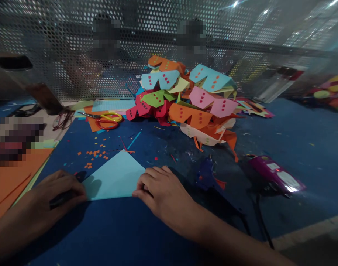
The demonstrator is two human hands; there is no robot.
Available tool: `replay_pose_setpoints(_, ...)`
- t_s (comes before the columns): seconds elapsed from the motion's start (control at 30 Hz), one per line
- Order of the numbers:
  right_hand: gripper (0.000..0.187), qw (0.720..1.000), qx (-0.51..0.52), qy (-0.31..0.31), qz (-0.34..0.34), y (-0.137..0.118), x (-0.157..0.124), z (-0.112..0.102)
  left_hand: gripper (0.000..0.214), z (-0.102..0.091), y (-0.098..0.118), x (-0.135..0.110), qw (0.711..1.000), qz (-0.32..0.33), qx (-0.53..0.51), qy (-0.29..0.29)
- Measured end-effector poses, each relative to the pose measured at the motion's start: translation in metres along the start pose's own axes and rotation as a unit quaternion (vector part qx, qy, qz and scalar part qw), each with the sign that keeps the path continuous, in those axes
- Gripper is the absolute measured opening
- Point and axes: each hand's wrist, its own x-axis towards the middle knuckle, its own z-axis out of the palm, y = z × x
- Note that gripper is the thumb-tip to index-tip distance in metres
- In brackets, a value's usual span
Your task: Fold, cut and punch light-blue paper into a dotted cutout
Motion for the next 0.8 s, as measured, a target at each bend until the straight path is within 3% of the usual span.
replay_pose_setpoints(0.4,0.015,1.0,-0.007,-0.012,0.014,0.005,-0.002,-0.011,0.021,0.004,-0.01,-0.008,0.999,-0.039,0.006,-0.006)
replay_pose_setpoints(0.57,0.016,0.999,-0.005,-0.04,0.025,0.004,-0.002,-0.014,0.027,0.002,-0.011,-0.007,0.995,-0.084,0.001,-0.047)
replay_pose_setpoints(0.8,0.016,0.996,-0.002,-0.079,0.044,0.0,0.0,-0.024,0.023,0.001,-0.013,-0.007,0.995,-0.079,-0.013,-0.052)
